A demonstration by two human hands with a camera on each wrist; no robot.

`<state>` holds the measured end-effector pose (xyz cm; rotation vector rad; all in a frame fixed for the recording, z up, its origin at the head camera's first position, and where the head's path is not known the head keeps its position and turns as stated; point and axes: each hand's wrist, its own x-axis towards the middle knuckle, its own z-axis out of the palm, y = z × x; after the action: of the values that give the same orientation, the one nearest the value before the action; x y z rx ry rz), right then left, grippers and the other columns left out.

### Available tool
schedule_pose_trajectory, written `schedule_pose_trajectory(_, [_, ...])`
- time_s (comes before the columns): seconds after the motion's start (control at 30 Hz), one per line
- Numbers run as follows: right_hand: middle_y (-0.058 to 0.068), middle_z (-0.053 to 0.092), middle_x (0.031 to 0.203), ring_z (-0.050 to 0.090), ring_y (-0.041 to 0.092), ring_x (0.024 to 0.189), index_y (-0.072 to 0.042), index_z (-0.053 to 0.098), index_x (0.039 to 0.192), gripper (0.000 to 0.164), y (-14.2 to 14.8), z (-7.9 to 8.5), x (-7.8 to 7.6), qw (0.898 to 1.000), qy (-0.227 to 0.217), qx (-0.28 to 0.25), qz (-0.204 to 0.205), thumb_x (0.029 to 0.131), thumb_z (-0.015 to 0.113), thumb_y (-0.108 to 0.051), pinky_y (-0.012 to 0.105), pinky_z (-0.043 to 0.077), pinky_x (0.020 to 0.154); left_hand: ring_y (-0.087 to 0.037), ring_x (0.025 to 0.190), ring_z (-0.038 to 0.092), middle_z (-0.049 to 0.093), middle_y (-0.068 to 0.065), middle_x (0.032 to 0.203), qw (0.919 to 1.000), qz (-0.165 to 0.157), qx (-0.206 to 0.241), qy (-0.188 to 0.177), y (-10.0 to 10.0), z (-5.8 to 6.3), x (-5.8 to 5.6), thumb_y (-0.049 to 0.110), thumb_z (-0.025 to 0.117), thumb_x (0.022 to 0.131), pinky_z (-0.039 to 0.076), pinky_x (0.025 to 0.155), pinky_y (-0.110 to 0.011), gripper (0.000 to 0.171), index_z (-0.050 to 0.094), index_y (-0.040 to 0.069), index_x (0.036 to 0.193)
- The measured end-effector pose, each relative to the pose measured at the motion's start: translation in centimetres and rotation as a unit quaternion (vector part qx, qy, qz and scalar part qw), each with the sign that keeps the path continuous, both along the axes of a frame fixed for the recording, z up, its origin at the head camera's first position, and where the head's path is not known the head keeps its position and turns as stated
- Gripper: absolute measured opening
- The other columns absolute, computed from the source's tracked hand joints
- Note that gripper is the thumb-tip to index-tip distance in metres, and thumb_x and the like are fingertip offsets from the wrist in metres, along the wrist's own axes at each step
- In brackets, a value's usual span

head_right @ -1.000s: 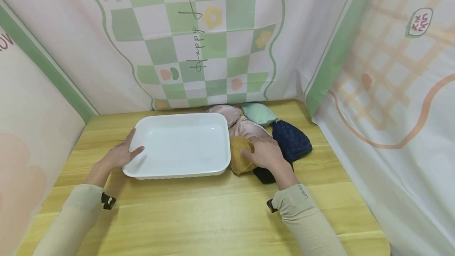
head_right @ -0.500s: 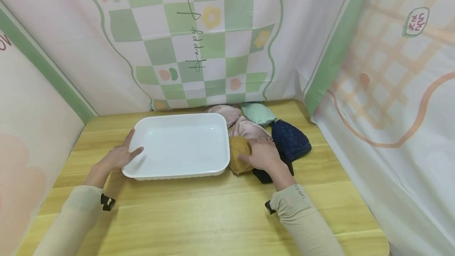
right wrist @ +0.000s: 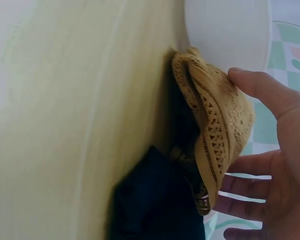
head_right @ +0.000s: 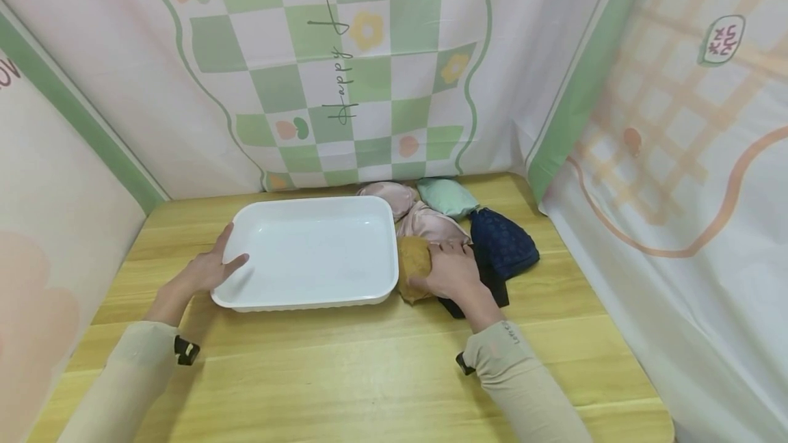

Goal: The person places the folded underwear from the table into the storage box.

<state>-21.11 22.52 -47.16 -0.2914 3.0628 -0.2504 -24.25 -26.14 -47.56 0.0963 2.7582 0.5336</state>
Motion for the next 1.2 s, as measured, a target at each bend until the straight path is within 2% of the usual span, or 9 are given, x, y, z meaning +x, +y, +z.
schedule_pose_trajectory(0.17, [0.025,0.047,0.149,0.038,0.044,0.142,-0.004,0.047,0.148,0.111,-0.4,-0.7,0.0,1.0,0.001,0.011,-0.017,0.068,0.07,-0.077,0.065,0.025,0.116,-0.035,0.084,0.065,0.052,-0.044,0.131,1.0,-0.001,0.002,0.004,-0.1,0.0,0.1,0.067,0.032,0.1,0.051,0.09,-0.057,0.097,-0.022,0.009,0.157])
schedule_pose_trajectory(0.3, [0.024,0.049,0.148,0.038,0.045,0.141,-0.003,0.046,0.147,0.116,-0.7,-1.3,0.0,0.999,0.012,0.028,-0.019,0.064,0.07,-0.08,0.065,0.026,0.116,-0.034,0.081,0.065,0.055,-0.044,0.127,1.0,-0.003,0.003,0.006,-0.2,-0.1,0.0,0.067,0.031,0.1,0.051,0.089,-0.057,0.097,-0.022,0.009,0.157])
schedule_pose_trajectory(0.43, [0.023,0.051,0.146,0.04,0.045,0.14,-0.002,0.047,0.146,0.113,-0.7,-1.8,-0.2,0.999,0.024,0.04,-0.013,0.066,0.071,-0.078,0.064,0.028,0.115,-0.032,0.079,0.064,0.056,-0.043,0.126,1.0,-0.002,0.003,0.007,-0.1,-0.1,0.0,0.067,0.032,0.1,0.052,0.087,-0.055,0.097,-0.023,0.01,0.157])
schedule_pose_trajectory(0.57, [0.022,0.059,0.137,0.049,0.041,0.133,-0.003,0.054,0.14,0.098,-0.5,-2.2,-0.4,0.998,0.041,0.036,-0.008,0.07,0.072,-0.07,0.064,0.032,0.112,-0.03,0.076,0.063,0.056,-0.042,0.126,1.0,0.002,0.006,0.001,-0.1,-0.2,0.0,0.067,0.032,0.1,0.052,0.081,-0.051,0.097,-0.025,0.012,0.156])
schedule_pose_trajectory(0.8, [0.011,0.072,0.111,0.062,0.037,0.115,-0.011,0.069,0.116,0.06,-0.4,-2.4,-0.7,0.998,0.064,0.018,-0.005,0.077,0.071,-0.056,0.064,0.038,0.105,-0.03,0.077,0.063,0.054,-0.042,0.129,1.0,0.005,0.005,0.003,0.0,-0.3,0.0,0.068,0.032,0.099,0.052,0.082,-0.051,0.098,-0.023,0.012,0.157])
schedule_pose_trajectory(1.0, [0.009,0.074,0.102,0.064,0.035,0.11,-0.012,0.071,0.103,0.047,-0.1,-2.2,-0.9,0.998,0.062,0.002,-0.021,0.076,0.072,-0.051,0.066,0.036,0.105,-0.032,0.078,0.064,0.053,-0.043,0.13,1.0,0.001,0.002,0.007,0.0,-0.3,-0.1,0.067,0.032,0.1,0.051,0.086,-0.054,0.096,-0.023,0.012,0.157])
schedule_pose_trajectory(1.1, [0.006,0.073,0.095,0.065,0.032,0.104,-0.016,0.069,0.09,0.037,0.2,-2.0,-1.0,0.997,0.07,-0.016,-0.026,0.075,0.071,-0.05,0.065,0.037,0.101,-0.036,0.084,0.065,0.05,-0.044,0.133,0.9999,0.0,0.0,0.012,0.1,-0.3,0.0,0.065,0.033,0.101,0.05,0.09,-0.058,0.096,-0.024,0.012,0.156])
schedule_pose_trajectory(1.2, [0.006,0.072,0.094,0.065,0.031,0.1,-0.018,0.067,0.082,0.033,0.5,-1.6,-1.2,0.996,0.079,-0.029,-0.03,0.075,0.071,-0.051,0.063,0.04,0.095,-0.037,0.083,0.065,0.051,-0.044,0.131,0.9999,0.001,0.0,0.014,0.0,-0.3,0.0,0.063,0.034,0.102,0.05,0.089,-0.058,0.095,-0.024,0.011,0.156])
